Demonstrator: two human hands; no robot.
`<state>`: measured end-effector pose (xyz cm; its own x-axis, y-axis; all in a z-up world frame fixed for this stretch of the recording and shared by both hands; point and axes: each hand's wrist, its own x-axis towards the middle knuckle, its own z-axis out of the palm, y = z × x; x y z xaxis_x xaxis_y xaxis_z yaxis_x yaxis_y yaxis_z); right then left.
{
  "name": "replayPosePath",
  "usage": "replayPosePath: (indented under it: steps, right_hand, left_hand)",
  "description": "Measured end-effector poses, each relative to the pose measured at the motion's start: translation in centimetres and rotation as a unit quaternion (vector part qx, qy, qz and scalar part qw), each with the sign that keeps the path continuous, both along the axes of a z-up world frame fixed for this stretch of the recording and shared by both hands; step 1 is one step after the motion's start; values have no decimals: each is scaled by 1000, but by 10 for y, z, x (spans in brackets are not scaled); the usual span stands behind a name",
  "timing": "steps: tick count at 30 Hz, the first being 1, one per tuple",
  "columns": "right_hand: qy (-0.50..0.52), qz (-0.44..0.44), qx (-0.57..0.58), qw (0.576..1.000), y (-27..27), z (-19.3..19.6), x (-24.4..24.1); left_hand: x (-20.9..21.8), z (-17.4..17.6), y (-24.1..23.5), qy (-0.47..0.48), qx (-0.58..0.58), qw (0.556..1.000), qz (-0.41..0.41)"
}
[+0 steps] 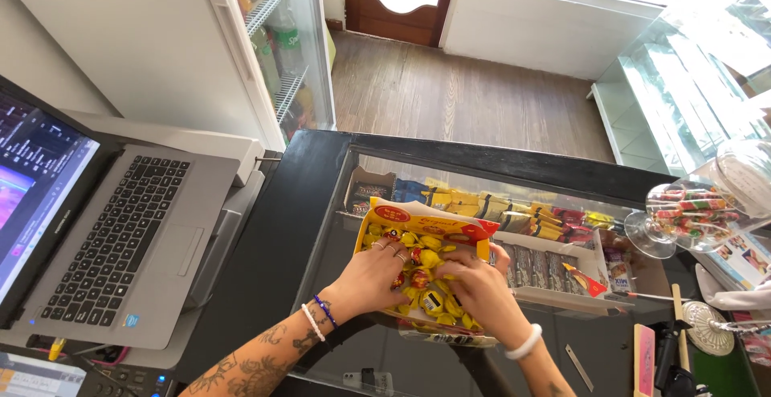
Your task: Organizing various snack bars and candies into display boxes on a counter
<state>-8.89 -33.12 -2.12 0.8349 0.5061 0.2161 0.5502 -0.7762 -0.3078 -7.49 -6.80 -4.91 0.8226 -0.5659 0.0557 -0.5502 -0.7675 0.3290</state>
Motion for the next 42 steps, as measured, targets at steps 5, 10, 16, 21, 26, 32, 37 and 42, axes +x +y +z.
replayPosePath:
  steps: [5, 10, 16, 21, 26, 32, 37, 42]
  right_hand:
    - [152, -16, 398, 904, 4, 41, -38]
    - [318, -16, 667, 673, -4, 27, -64]
    - [312, -17, 696, 646, 9, 47, -90]
    - [297, -30, 669, 680, 27, 73, -108]
    - [196, -46, 678, 707, 47, 54, -119]
    - [203, -47, 764, 610, 82, 59, -132]
    - [151, -115, 779, 598, 91, 49, -131]
    - [68, -74, 826, 555, 76, 8, -125]
  left_hand:
    - [-5, 38, 7, 46, -39, 998, 17]
    - [-27, 73, 14, 54, -99, 993, 22]
    - [-58, 120, 7, 183, -443, 876, 43]
    - [-80, 131, -2, 244, -551, 797, -30]
    - [-85, 132, -17, 257, -634, 729, -19]
    - [-56, 166, -16, 119, -493, 858, -83]
    - [-35, 202, -26, 183, -364, 877, -254]
    - [-27, 176, -53, 422, -405, 792, -175]
